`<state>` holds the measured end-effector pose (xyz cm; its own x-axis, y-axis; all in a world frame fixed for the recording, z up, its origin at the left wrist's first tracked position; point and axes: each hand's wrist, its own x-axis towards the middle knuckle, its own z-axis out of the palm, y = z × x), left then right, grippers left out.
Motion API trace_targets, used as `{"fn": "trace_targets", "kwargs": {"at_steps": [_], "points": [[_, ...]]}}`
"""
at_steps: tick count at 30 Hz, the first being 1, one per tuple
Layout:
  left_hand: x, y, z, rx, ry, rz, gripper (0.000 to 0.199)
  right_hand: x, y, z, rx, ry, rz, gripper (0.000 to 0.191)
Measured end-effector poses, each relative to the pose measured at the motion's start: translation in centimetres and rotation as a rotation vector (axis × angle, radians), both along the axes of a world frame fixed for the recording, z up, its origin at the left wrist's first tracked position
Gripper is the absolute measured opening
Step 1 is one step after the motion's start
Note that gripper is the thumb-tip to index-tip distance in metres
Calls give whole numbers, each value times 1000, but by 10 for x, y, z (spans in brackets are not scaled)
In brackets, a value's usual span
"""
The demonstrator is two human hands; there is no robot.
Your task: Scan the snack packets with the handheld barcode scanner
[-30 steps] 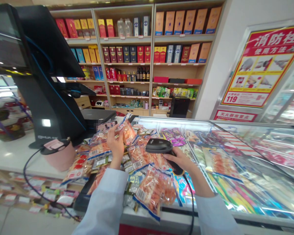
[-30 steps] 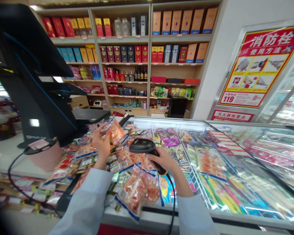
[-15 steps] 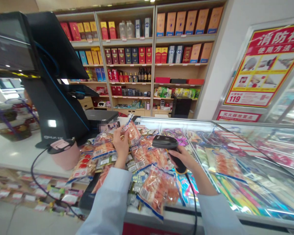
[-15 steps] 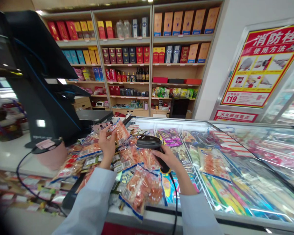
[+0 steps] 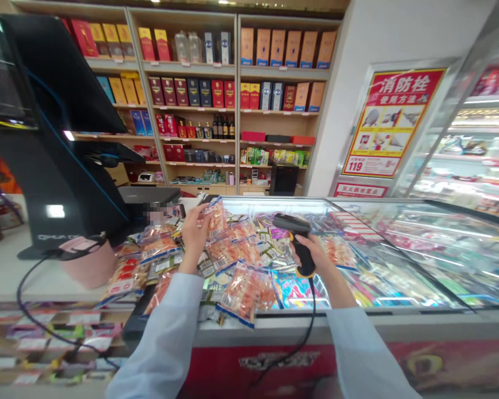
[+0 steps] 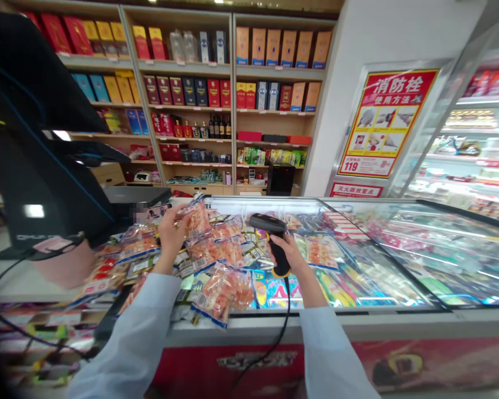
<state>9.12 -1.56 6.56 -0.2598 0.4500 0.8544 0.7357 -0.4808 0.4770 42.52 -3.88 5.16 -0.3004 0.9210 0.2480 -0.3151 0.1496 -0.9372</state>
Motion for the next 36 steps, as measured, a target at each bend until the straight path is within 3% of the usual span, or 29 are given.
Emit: {"fn": "trace_targets", "kwargs": {"at_steps": [3,6,10,13,17,21,25,31,36], "points": [[16,-13,26,-96,112,-84,28,39,-15,5,4,-4,-99,30],[50,-21,47,-215,200,-165,28,76,-28,7,-2,16,-195,31],[126,-22,52,-309,200,-201,25,121,-43,7,2,48,-326,31],[198,-19,32,-414,121,-236,24,150,-52,5,-23,74,-425,33],[289,-8,-9,-570,-42,-459,23,181,-61,-7,-66,141,-546,35],[346,11,-42,-657,-218,-575,22,204,-63,-26,-132,208,-594,38],[366,24,-58,-690,-218,-554,30,221,-57,-48,-194,305,-599,40],[370,24,-77,-773,-97,-540,65,229,-44,-76,-182,426,-580,38],[379,22,-91,-807,21,-638,64,228,-39,-86,-143,410,-609,37]]}}
